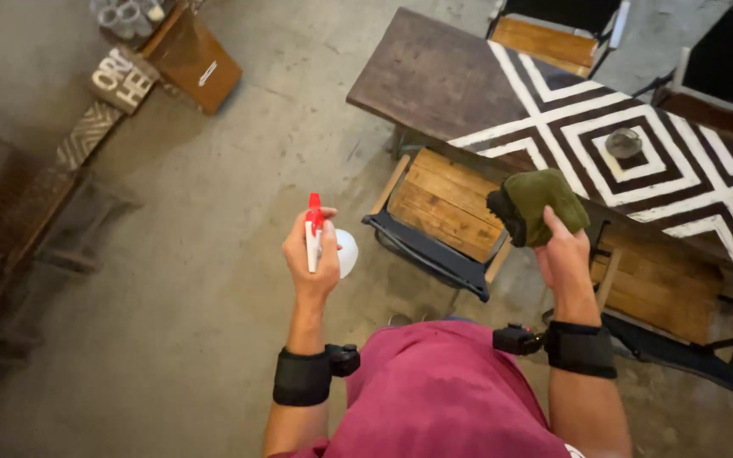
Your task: The person sprays liquid from a red-capped bottle onto a wooden table and wipes it with a green cloth. They then move to a wooden stool and repeat the spray-and-wipe process on its surface.
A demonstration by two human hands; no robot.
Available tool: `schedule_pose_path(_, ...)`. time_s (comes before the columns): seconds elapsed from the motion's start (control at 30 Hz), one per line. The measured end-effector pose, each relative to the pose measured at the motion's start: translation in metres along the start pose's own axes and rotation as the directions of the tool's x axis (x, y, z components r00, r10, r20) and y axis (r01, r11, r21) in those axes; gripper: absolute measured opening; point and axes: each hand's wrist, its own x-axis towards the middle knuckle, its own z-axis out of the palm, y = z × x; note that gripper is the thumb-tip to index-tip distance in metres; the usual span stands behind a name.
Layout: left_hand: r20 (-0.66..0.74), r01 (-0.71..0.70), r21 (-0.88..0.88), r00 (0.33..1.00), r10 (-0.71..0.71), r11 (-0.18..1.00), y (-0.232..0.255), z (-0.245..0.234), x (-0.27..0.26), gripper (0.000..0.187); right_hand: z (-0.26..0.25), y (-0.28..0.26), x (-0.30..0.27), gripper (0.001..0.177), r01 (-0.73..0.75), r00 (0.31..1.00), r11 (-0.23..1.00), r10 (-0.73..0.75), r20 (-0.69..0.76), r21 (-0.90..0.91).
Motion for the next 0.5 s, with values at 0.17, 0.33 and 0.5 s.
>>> schedule_pose_path(0.17,-0.086,0.015,0.006,0.996,-0.014,1.000,-0.012,-0.027,-0.007,0.018,0.026,0.007,0.015,0.041,-0.030,0.999,1.000,0.030,0.045,-0.002)
schedule_pose_path(0.33,-0.135,0.059,0.031,0.989,-0.054,0.998,-0.014,-0.063,-0.007,0.019,0.063,0.026,0.012,0.041,-0.058,0.990,0.998,0.061,0.127,-0.021)
schedule_pose_path(0.5,-0.108,0.026,-0.028,0.994,-0.029,0.999,-0.042,-0.107,0.031,0.018,0.118,0.057,0.011,0.042,-0.008,0.986,0.998,0.018,0.168,-0.062)
